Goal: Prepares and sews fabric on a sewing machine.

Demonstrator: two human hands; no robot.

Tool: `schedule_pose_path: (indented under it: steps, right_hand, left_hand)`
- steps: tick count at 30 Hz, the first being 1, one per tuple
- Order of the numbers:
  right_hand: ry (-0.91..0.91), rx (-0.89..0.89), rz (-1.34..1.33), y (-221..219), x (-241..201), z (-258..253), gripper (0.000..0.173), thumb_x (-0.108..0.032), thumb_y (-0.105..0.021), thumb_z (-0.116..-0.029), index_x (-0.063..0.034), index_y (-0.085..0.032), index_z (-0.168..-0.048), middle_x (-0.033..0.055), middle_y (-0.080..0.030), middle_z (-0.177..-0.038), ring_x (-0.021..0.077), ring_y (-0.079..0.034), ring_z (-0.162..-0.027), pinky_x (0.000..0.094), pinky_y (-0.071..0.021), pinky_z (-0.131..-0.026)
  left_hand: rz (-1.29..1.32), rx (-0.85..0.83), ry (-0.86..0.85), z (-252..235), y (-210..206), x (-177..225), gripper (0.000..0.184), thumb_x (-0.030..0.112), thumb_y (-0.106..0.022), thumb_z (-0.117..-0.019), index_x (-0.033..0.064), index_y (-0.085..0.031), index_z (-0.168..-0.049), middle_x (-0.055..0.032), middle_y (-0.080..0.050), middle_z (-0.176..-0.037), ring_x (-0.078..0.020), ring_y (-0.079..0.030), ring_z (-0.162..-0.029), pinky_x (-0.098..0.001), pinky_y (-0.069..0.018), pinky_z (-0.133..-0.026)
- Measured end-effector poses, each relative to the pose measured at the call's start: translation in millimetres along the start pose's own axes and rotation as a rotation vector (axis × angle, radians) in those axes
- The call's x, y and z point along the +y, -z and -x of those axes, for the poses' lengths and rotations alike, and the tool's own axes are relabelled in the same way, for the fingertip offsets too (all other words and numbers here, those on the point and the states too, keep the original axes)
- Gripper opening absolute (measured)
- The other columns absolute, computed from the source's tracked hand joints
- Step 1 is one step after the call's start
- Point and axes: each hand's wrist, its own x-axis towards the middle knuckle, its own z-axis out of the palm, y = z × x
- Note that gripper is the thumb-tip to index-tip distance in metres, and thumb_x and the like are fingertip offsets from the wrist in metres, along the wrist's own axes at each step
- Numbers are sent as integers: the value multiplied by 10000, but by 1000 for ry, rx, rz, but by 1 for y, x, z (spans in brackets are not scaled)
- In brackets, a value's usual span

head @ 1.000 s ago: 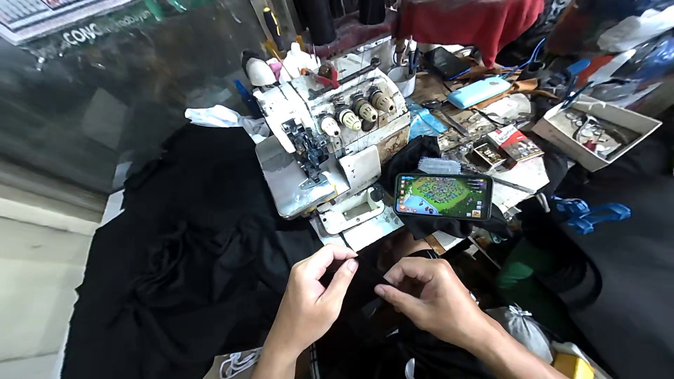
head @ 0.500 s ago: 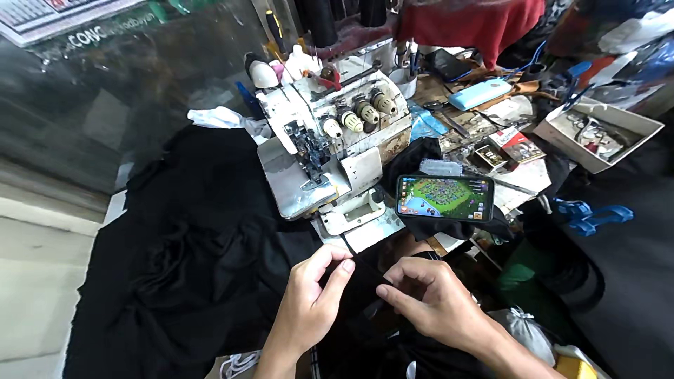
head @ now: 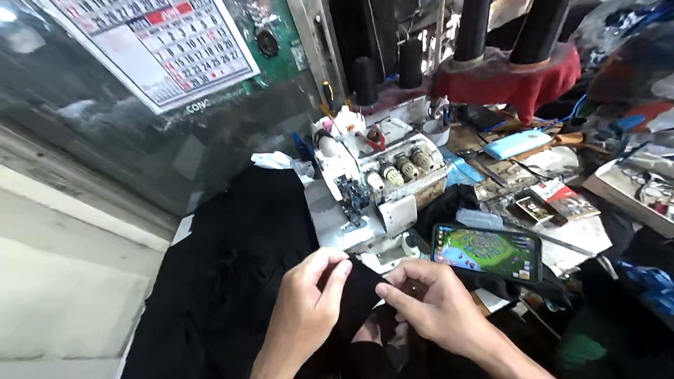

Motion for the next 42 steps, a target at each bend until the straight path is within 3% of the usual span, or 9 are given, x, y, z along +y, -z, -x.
schedule_pose_path:
  steps: [3, 6, 15, 20, 23, 29, 35, 39, 42]
  right_hand:
    - [-148, 77, 20, -4, 16, -44, 204, -340, -712, -964, -141, -734, -923, -6, -719, -798, 134, -682, -600, 317, -616, -554]
    - [-304, 102, -93, -7, 38, -61, 240, -349, -739, -944, -112, -732, -910, 45, -715, -796, 181, -691, -603, 354, -631, -571]
    - [-288, 255, -286, -26, 50, -74, 364, -354, -723, -948, -93, -612, -720, 44, -593, -623, 162, -597, -495, 323, -559, -486]
    - [-263, 371, -208, -37, 54, -88, 441, -336, -687, -954, -122, -515, -608, 22, -516, -544, 146, -545, -461, 321, -500, -454]
    - [-287, 356, -205, -36, 53, -86, 443, -347, -687, -957, -122, -519, -615, 30, -529, -554, 153, -556, -469, 327, -511, -462]
    - [-316, 337, -199, -34, 51, -86, 425, -370, -681, -954, -121, -540, -639, 24, -540, -565, 151, -561, -475, 332, -521, -475]
    - [-294, 327, -180, -35, 52, -90, 429, -330, -678, -962, -105, -526, -629, 31, -522, -548, 155, -551, -460, 342, -518, -465]
    - [-200, 363, -194, -38, 54, -76, 400, -331, -668, -969, -115, -526, -664, 1, -516, -581, 128, -543, -490, 321, -503, -474]
    - [-108, 314, -256, -49, 56, -47, 387, -326, -680, -985, -97, -558, -698, 7, -525, -600, 121, -527, -502, 310, -465, -466]
  left_hand:
    - [-300, 123, -23, -43, -8, -11, 164, 322, -601, -1001, 220, -728, -980, 106, -662, -805, -27, -612, -643, -260, -549, -567]
    - [-479, 83, 23, -63, -26, -31, 144, 318, -647, -972, 208, -738, -949, 57, -674, -876, -100, -661, -791, -386, -584, -699]
    - [-424, -32, 147, -88, -13, -42, 100, 345, -715, -909, 256, -710, -863, 104, -656, -796, -68, -642, -728, -360, -565, -661]
    - [-505, 46, 165, -104, -30, -59, 357, 340, -617, -944, 112, -670, -1214, -131, -534, -1364, -389, -486, -1269, -635, -436, -953]
    - [-517, 31, 242, -102, -28, -63, 535, 488, -593, -966, 155, -586, -1385, -132, -411, -1558, -416, -394, -1411, -711, -371, -1025]
    - [-430, 189, -61, -53, -32, -44, 311, 397, -567, -1005, 212, -716, -1206, 25, -631, -1320, -181, -570, -1254, -507, -488, -989]
    - [-303, 47, -31, -69, -25, -76, 308, 405, -547, -1015, 240, -724, -1207, 7, -594, -1371, -241, -497, -1330, -506, -434, -1082]
    - [-246, 30, 56, -60, -24, -87, 459, 439, -445, -1049, 216, -622, -1409, -101, -435, -1577, -288, -389, -1473, -538, -378, -1172]
    - [-291, -65, 176, -42, -19, -72, 503, 405, -357, -1094, 229, -468, -1552, -38, -534, -1531, -200, -546, -1369, -483, -466, -1111]
